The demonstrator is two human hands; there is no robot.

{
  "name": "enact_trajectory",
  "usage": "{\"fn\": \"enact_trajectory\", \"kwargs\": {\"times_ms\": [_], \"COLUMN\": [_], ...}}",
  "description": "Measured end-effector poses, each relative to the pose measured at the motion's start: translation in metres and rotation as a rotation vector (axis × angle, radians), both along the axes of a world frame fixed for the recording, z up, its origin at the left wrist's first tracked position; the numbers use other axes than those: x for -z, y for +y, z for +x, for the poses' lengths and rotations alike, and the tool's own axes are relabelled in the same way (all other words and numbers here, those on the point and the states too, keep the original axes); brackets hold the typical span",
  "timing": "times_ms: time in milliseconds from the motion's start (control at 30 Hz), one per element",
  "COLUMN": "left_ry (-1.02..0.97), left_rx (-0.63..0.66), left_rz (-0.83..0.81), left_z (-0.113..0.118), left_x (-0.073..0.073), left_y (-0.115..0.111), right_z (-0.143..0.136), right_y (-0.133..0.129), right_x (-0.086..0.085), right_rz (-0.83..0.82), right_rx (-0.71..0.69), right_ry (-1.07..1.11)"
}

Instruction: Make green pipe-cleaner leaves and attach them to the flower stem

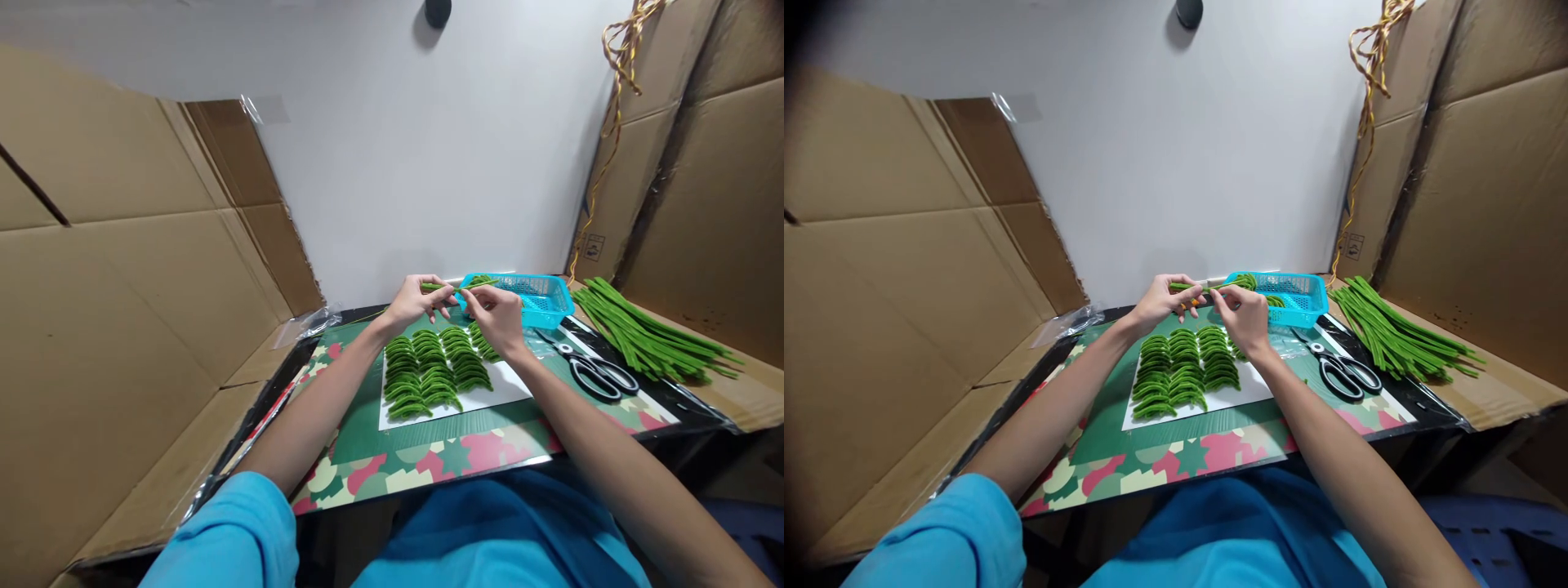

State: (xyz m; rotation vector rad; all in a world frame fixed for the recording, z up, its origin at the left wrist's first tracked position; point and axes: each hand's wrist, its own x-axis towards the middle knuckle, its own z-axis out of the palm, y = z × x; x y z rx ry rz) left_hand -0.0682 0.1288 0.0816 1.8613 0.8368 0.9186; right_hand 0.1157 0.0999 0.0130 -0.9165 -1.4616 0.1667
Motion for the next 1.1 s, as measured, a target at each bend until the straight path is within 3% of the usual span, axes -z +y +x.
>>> {"fn": "enact_trajectory", "kwargs": {"times_ms": [233,500,833,1100], "left_ry": [0.099,0.183,0.2,0.222], "left_rx": [0.032,0.049,0.061,0.013], "left_rz": [0.066,0.115,0.136,0.202], "left_z": [-0.002,-0.005,-0.002,0.002], "left_x": [0.001,-0.008,-0.01,-0.002], "left_y": [0.003,-0.002,-0.002,0.002], "right_z": [-0.006,0.007,0.006,-0.002], "right_y": [0.0,0.0,-0.002,-0.007], "right_x": [0.007,-0.001,0.0,0.001], "right_rz": [-0.002,0.022,0.012,0.007], "right_rx": [0.033,0.018,0.234,0.287], "right_ry": [-0.235,-0.389,-0.387,-0.393]}}
